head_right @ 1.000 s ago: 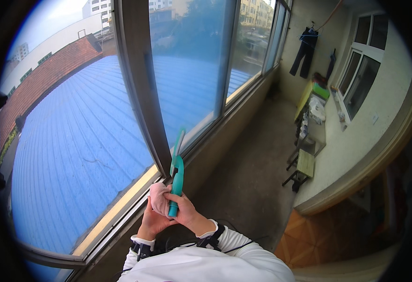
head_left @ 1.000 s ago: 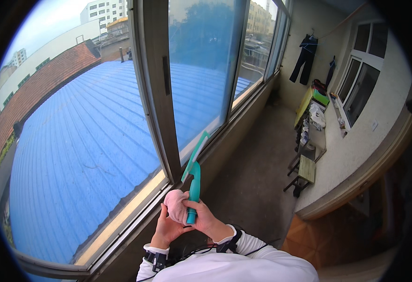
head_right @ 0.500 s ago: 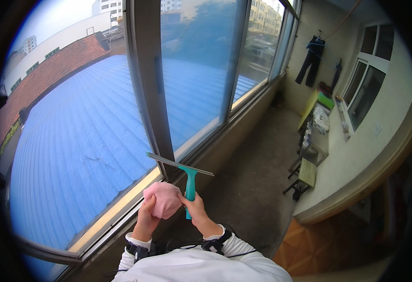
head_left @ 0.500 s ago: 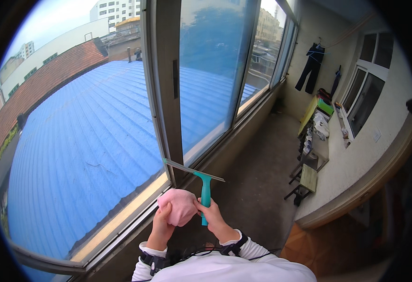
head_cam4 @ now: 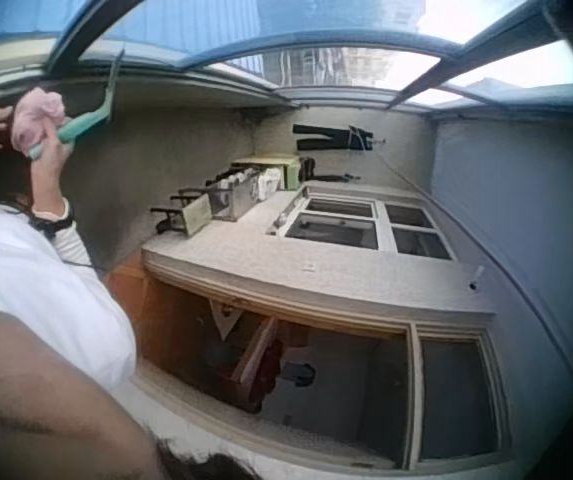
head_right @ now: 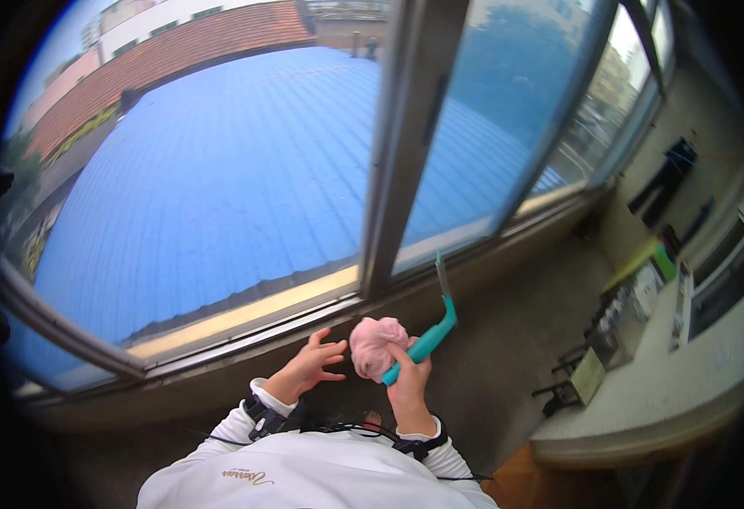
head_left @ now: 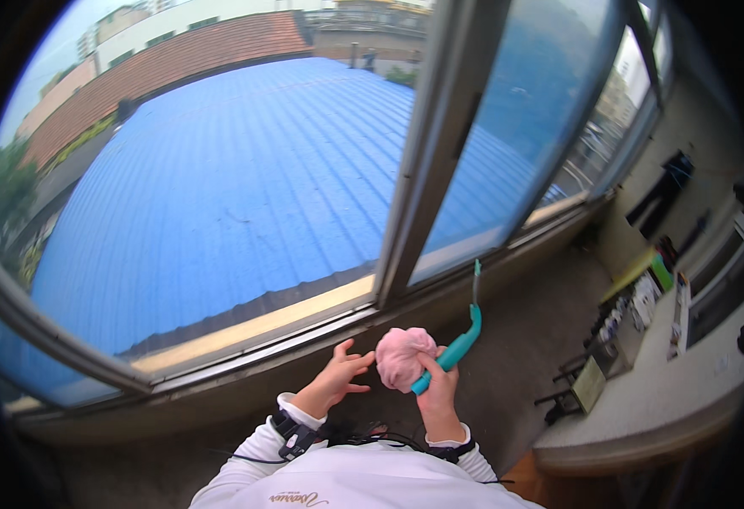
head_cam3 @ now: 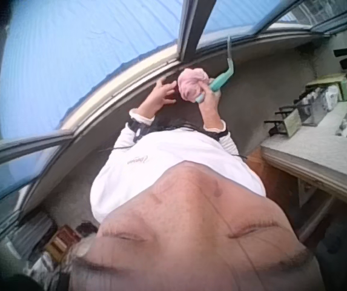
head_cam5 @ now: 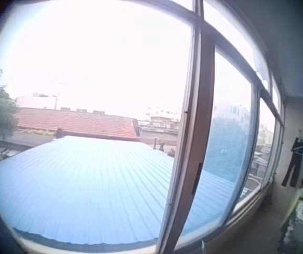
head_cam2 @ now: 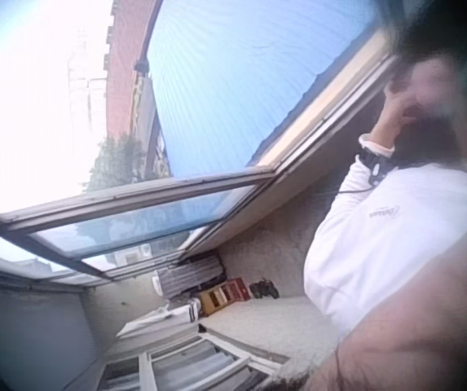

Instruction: The person cleans a large window on a balcony using a squeegee and a pink cloth. They wipe the glass, use the squeegee to remove water, and repeatedly wring out the cloth in a basin of water before continuing to clean different sections of the window.

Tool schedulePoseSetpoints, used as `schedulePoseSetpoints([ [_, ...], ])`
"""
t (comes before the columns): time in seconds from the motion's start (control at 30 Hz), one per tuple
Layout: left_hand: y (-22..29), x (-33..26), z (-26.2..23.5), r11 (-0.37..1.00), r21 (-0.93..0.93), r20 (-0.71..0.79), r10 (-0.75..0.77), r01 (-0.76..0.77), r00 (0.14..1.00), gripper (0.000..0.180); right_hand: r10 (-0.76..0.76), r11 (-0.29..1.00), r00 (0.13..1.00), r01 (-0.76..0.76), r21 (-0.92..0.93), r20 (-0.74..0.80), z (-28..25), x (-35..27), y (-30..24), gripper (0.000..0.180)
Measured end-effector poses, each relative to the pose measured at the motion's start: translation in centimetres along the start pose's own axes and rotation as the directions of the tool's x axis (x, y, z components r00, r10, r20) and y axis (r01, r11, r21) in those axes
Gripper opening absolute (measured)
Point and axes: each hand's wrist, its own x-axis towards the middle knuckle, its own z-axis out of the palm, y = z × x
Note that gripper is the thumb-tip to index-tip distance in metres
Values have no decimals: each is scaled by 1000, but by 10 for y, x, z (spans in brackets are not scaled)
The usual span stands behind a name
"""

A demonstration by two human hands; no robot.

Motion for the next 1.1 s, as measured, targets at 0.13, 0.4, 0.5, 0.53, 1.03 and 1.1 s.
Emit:
schedulePoseSetpoints([
  [0.13, -1, -9, 5, 973, -232, 412, 97, 2, 906, 83, 146, 989, 987, -145, -15, 69, 17, -16, 12, 26],
  [0.4, 3, -7, -22, 933, -353, 302, 183, -69, 936, 66, 314, 948, 899, -313, -53, 305, 41, -13, 36, 23],
  [0.5, 4, -2, -22, 898, -424, 336, 274, -114, 901, 50, 353, 934, 864, -347, -83, 358, 44, -12, 40, 32],
  [0.53, 6, -1, -20, 890, -439, 347, 294, -122, 891, 53, 365, 929, 851, -363, -79, 378, 43, -11, 38, 34],
  [1.03, 29, 33, 70, 969, -186, 413, 229, -165, 881, 52, 411, 861, 794, -499, 95, 448, -20, 49, -7, 18],
  [1.1, 28, 31, 70, 962, -184, 361, 259, -204, 896, 51, 417, 894, 825, -448, -8, 382, -24, 60, -8, 18],
])
